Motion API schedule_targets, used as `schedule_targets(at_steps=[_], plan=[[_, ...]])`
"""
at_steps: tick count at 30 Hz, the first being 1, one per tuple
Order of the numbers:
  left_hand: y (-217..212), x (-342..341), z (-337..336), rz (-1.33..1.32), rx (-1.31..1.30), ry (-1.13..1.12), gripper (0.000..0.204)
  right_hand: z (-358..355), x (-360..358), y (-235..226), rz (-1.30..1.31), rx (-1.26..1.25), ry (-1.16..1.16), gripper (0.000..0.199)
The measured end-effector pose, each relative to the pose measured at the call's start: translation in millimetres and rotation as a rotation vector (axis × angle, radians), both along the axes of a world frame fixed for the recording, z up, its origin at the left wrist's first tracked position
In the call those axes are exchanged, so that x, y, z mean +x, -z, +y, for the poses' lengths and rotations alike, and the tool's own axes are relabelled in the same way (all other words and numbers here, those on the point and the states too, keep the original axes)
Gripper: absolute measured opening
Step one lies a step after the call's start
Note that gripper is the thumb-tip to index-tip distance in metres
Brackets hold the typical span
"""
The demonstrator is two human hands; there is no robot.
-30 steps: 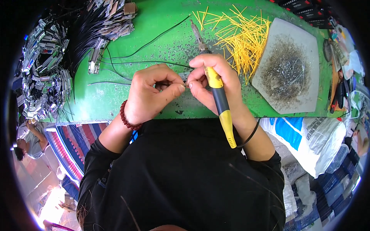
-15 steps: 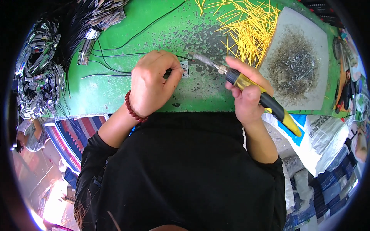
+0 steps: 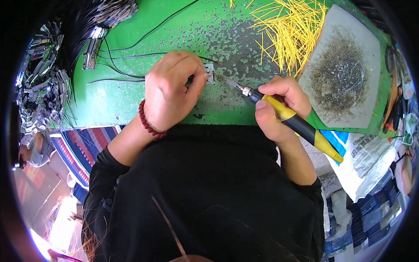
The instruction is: The person solders wires onto a circuit board using a soldering iron, fits the board inside a plastic toy car body, and places it into a bin before starting on another board.
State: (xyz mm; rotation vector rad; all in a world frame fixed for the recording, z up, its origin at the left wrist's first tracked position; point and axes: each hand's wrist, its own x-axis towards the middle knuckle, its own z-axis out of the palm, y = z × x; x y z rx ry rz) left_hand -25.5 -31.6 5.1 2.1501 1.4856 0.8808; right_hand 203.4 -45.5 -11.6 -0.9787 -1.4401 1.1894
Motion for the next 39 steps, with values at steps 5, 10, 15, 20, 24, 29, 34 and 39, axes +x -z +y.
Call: schedule_targets(at_steps=[5, 10, 15, 20, 24, 29, 34, 39], plan=[[-0.2, -0.8, 0.4, -0.001, -0.012, 0.008, 0.013, 0.2, -2.4, 0.3, -0.029, 0.009, 0.011, 0.02], [0.5, -0.9, 0.3, -0.014, -0.002, 0.013, 0.012, 0.7, -2.8, -0.5, -0.054, -0.003, -0.019, 0.018], [-0.9, -1.2, 0.8, -0.003, -0.006, 0.009, 0.012, -2.4, -4.0, 4.1, 0.062, 0.024, 0.085, 0.019], [-6.1, -1.4, 3.1, 0.008, -0.05, 0.032, 0.011, -2.5, -1.1, 2.8, 0.107, -0.046, 0.079, 0.019], [-8.4, -2.3, 5.1, 0.037, -0.084, 0.053, 0.01, -1.5, -2.8, 2.8, 0.066, -0.022, 0.06, 0.018], [-12.8, -2.5, 7.5, 0.068, -0.117, 0.075, 0.008, -1.4, -2.8, -1.0, 0.002, -0.032, 0.03, 0.018], [-12.1, -2.9, 8.8, 0.066, -0.127, 0.085, 0.008, 0.4, -3.6, -1.3, -0.02, -0.028, 0.033, 0.019], [-10.7, -3.8, 8.8, 0.07, -0.127, 0.081, 0.007, 2.7, -4.8, 1.4, -0.043, -0.004, 0.005, 0.02]])
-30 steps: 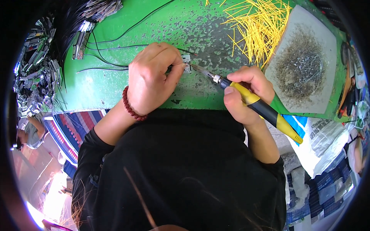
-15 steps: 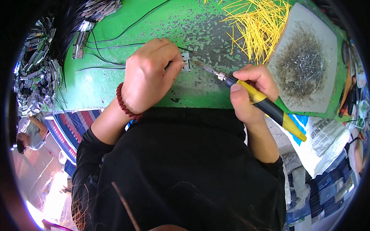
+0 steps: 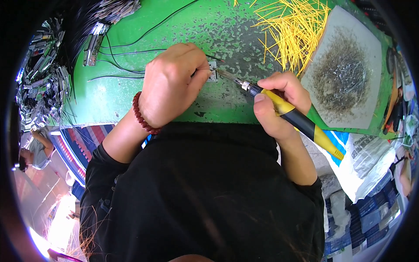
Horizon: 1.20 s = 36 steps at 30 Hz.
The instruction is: The person solders wires onto a circuit board using a soldering iron, fits the board inside a plastic toy car body, and places it into a bin before starting on another board.
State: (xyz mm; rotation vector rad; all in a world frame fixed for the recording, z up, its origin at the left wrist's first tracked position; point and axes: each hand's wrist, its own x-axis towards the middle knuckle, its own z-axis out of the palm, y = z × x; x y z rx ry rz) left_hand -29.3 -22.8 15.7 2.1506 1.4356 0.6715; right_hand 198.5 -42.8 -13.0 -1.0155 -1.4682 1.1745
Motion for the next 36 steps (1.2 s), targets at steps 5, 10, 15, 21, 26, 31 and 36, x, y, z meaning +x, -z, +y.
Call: schedule_targets(at_steps=[5, 10, 15, 21, 26, 31, 36], plan=[[0.0, -0.2, -0.7, 0.006, 0.014, -0.01, 0.007, -4.9, 0.2, 5.5, 0.142, 0.013, 0.09, 0.018], [1.4, 1.3, -1.6, 0.01, 0.008, -0.017, 0.007, -5.3, 4.2, 1.1, 0.077, 0.012, 0.051, 0.019], [0.6, 1.9, -3.1, 0.005, 0.008, -0.026, 0.007, -3.6, 1.2, 0.7, 0.055, -0.007, 0.038, 0.019], [1.2, 1.6, -2.4, -0.037, 0.011, -0.015, 0.008, -7.5, 2.0, -1.6, 0.1, -0.013, 0.065, 0.017], [-1.6, -1.8, 1.1, -0.058, 0.022, 0.016, 0.009, -5.8, 2.3, 2.6, 0.15, 0.032, 0.089, 0.018], [-8.5, -10.4, 19.9, -0.088, -0.015, 0.049, 0.014, -8.4, 6.1, 8.1, 0.183, 0.038, 0.161, 0.021], [-5.3, -15.6, 39.3, 0.112, 0.152, 0.259, 0.009, -10.2, 11.2, 7.2, 0.2, 0.054, 0.205, 0.021]])
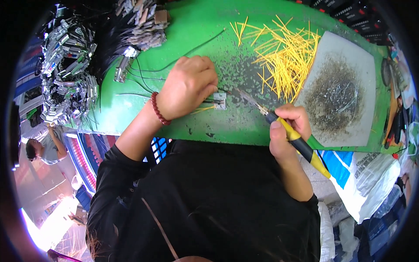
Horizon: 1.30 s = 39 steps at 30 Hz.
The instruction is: The person solders wires onto a circuit board using a soldering iron, fits the board inside a plastic toy car body, and places it into a bin before starting on another board.
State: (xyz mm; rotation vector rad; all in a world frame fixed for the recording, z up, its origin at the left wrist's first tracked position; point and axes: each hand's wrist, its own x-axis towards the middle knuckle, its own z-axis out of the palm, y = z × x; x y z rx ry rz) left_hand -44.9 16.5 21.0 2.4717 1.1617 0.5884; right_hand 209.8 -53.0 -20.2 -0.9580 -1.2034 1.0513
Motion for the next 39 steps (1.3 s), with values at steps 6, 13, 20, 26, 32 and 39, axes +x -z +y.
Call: schedule_targets(at_steps=[6, 13, 20, 26, 32, 39], plan=[[-16.3, 7.3, 22.8, 0.033, -0.105, -0.53, 0.026, 1.2, -5.0, 1.6, -0.037, 0.022, 0.105, 0.029], [6.8, 2.9, 49.4, 0.123, -0.064, -0.511, 0.015, -0.9, -13.4, -2.9, 0.044, -0.086, 0.153, 0.034], [-35.4, -0.1, -17.8, -0.187, -0.058, -0.19, 0.015, 22.8, -37.4, -36.1, -0.201, -0.161, -0.127, 0.037], [-24.6, -5.1, -27.3, -0.232, -0.09, -0.194, 0.013, 46.4, -65.9, -30.5, -0.308, 0.17, -0.225, 0.039], [-37.2, -1.1, -32.6, -0.15, 0.098, -0.139, 0.012, 62.9, -71.2, -42.4, -0.223, -0.095, -0.18, 0.026], [-16.0, 1.3, -33.0, -0.23, -0.115, -0.104, 0.011, 61.6, -66.4, -45.4, -0.112, -0.071, -0.274, 0.022]])
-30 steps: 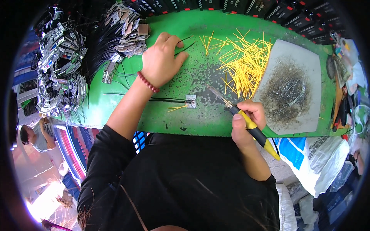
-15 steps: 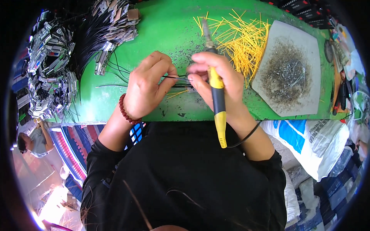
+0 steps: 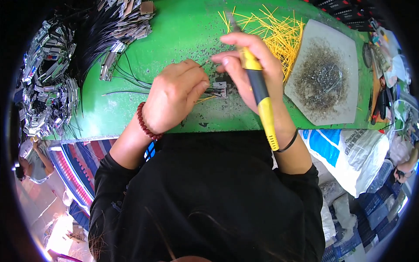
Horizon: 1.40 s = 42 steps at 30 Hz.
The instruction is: The person solders wires onto a circuit board using a soldering iron, fits the board inside a plastic toy car body, and places it into a bin before starting on another board.
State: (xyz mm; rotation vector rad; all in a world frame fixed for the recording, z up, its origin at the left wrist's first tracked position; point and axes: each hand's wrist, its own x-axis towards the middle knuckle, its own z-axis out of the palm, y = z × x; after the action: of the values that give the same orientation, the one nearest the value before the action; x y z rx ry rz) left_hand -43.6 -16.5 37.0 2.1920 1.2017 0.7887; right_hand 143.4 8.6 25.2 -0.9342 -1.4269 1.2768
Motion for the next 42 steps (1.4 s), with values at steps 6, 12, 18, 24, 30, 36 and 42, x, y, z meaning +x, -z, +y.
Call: schedule_targets(at_steps=[6, 12, 18, 24, 30, 36, 42], plan=[[-0.8, -7.7, 3.5, -0.1, -0.057, 0.005, 0.012, -16.7, 16.0, 19.4, -0.088, 0.043, 0.017, 0.028], [11.0, -3.6, 0.3, 0.078, -0.042, 0.16, 0.015, -26.7, 18.0, 25.3, -0.447, 0.339, -0.015, 0.038], [11.1, 1.6, 5.4, 0.081, 0.034, 0.115, 0.014, -23.6, 19.6, 24.2, -0.583, 0.366, -0.037, 0.036], [-9.4, -2.0, 2.5, -0.071, -0.067, -0.047, 0.01, -34.2, 16.0, 22.5, -0.045, 0.13, 0.141, 0.04], [-12.4, 1.5, 0.0, -0.194, -0.141, -0.079, 0.009, -26.7, 2.2, 7.6, -0.059, 0.196, 0.061, 0.044], [-11.7, 5.9, -2.4, -0.284, -0.212, -0.185, 0.007, -24.4, -2.5, 4.7, 0.014, 0.093, 0.081, 0.038], [-14.6, 2.7, -4.3, -0.292, -0.253, -0.19, 0.005, -30.4, 2.6, 10.2, 0.044, 0.152, 0.093, 0.038]])
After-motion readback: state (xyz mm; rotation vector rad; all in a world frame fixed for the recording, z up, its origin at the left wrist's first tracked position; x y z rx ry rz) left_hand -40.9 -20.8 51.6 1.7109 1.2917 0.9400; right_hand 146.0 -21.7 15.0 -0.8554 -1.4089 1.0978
